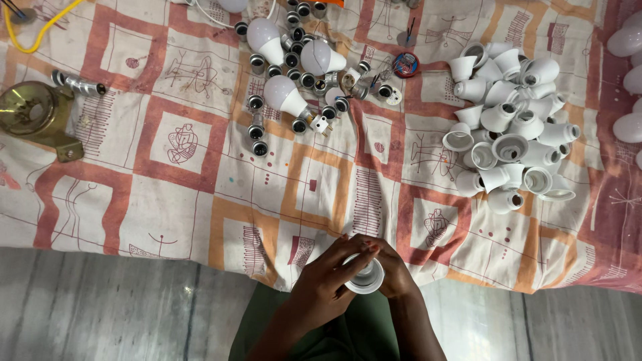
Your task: The person assembles light bulbs by hand on a patterned cloth spread on the floor. They pick up white plastic bulb bases and metal sockets, screw them together, and place the assembled units into a growing pile. The person also gathers and stacks loose metal sockets separately.
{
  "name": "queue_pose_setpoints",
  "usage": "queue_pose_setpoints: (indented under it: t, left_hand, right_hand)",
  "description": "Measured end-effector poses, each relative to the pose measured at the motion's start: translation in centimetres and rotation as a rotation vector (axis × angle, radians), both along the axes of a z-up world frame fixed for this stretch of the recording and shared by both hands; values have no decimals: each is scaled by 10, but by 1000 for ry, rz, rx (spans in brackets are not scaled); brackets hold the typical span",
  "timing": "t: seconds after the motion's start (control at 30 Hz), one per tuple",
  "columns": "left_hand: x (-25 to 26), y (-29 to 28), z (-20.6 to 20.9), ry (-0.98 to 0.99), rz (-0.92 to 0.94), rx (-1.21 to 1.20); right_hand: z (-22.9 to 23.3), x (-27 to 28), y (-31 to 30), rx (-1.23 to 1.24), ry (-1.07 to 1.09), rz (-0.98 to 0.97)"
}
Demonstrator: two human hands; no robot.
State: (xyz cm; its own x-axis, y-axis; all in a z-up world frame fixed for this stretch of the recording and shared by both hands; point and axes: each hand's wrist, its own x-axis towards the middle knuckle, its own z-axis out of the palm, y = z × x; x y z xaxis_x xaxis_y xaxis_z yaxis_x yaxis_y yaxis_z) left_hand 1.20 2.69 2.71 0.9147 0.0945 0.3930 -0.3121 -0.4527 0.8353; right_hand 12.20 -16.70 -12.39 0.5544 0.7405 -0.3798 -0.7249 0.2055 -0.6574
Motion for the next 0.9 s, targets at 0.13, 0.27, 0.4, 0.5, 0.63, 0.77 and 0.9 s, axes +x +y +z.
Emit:
queue_pose_setpoints:
  t: [0.13, 0.27, 0.4, 0.5, 0.63, 0.77, 0.9]
  left_hand:
    - [-2, 4, -8, -6, 68, -145]
    - [3, 11, -27, 78, 87, -740]
    - [11, 18, -58, 188, 282, -907]
    - [14, 16, -71, 184, 258, -1143]
    - [15, 12, -75, 241, 250, -1156]
    - [19, 17, -73, 157, 157, -969]
    - [29, 27, -70, 244, 43, -954]
  right_hand:
    - [41, 1, 10, 66, -94, 10]
    - [63, -3, 22, -130, -495, 4]
    - [105, -15, 43, -484, -989, -85]
    - [127, -22, 63, -586, -1358, -205]
    - [135, -21, 72, -705, -1626, -325]
    - [135, -17, 72, -736, -1663, -256]
    - [123, -15, 62, -788, -1370, -113]
